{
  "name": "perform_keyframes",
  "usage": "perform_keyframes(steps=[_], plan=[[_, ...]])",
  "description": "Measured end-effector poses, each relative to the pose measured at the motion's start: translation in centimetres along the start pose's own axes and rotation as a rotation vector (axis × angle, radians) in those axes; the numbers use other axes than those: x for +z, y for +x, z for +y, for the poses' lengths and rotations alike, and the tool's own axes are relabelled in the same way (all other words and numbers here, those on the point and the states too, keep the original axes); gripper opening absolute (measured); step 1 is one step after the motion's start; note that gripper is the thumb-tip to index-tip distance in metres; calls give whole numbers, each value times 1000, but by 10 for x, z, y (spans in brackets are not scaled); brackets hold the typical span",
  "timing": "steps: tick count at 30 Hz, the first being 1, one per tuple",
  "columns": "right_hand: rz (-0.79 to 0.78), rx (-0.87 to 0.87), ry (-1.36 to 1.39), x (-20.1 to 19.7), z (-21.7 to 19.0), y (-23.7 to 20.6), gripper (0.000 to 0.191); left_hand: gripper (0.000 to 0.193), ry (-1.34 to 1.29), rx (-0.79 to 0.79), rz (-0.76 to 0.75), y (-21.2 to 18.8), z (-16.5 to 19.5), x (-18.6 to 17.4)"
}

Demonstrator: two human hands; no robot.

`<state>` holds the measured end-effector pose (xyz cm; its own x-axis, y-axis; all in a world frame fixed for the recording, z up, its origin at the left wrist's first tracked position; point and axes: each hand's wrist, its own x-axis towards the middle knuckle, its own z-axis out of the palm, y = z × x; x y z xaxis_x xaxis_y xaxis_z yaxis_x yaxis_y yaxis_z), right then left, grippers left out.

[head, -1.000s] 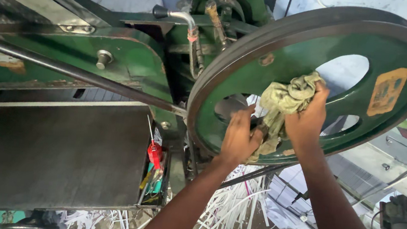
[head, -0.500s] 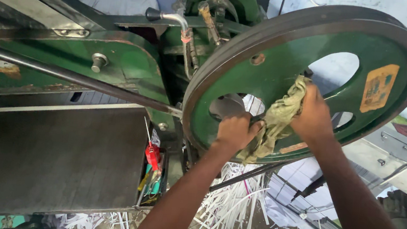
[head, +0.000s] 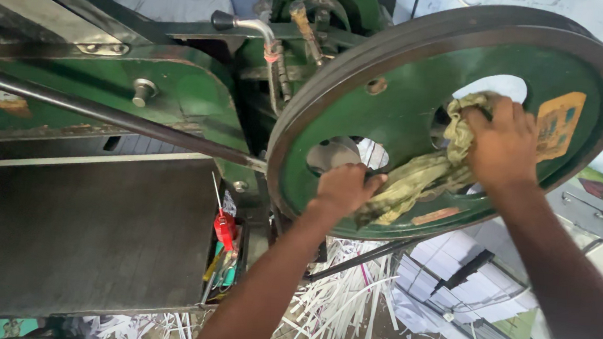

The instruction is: The person wipes the surface of a large green flywheel on a machine using a cloth. They rotate the wheel by hand to access different areas and continue wiping the rim and spokes.

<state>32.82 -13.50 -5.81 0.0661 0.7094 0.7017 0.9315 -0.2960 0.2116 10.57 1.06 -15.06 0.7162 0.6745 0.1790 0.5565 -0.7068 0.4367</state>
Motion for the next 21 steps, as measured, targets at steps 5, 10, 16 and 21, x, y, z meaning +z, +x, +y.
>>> perform_keyframes(steps=[5, 10, 16, 21], plan=[[-130, -198, -49, -19, 13, 13, 51, 57, 87, -69, -142, 7, 0, 1], [-463, -273, -214, -33, 12, 25, 69, 50, 112, -59, -129, 12, -3, 13], [-576, -262, -200, -34, 8, 35, 71, 50, 149, -58, -39, 9, -3, 19], [-568, -238, -200, -31, 7, 31, 59, 51, 161, -71, 21, 6, 4, 19]])
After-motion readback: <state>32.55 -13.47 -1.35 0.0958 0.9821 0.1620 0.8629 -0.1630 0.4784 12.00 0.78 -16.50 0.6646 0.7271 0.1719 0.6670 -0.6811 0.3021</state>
